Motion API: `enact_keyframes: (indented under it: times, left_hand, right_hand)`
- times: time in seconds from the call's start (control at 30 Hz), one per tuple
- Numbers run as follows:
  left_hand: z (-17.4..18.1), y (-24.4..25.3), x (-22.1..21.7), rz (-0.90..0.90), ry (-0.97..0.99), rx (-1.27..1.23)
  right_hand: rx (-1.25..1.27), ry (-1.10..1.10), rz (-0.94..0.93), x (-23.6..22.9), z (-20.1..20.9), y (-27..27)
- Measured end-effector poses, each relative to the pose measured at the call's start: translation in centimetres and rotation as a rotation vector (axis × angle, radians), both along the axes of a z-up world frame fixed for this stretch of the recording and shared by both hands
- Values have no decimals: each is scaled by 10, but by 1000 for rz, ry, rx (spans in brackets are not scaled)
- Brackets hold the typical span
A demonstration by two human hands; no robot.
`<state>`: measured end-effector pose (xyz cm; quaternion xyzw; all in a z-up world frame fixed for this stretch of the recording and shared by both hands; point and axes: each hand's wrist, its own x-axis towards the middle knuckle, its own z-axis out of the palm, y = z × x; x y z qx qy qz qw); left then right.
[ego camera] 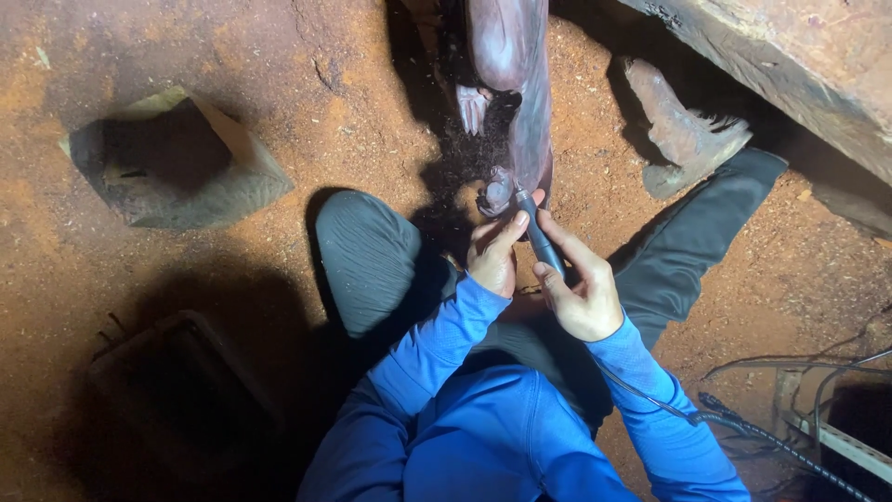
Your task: Using a rotary carving tool to add fine details to a wooden statue while sitting on the floor.
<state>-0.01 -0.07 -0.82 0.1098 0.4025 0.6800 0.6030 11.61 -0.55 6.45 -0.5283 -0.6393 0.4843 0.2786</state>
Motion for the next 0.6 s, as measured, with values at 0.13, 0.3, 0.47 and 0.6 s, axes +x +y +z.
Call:
enact_keyframes:
  times: [0.13,0.3,0.47,0.6]
  left_hand:
    - [7,2,-2,9,-33,-23]
    - [10,6,-3,16,-141,-81]
    - [9,7,-5,0,-171,-95]
    - [3,4,-3,-10,-171,-87]
  right_hand:
    - [15,-1,0,-5,2,3]
    - [15,9,3,-11,8,6]
    - [23,10,-6,-15,10,6]
    - [21,2,-5,-14,11,3]
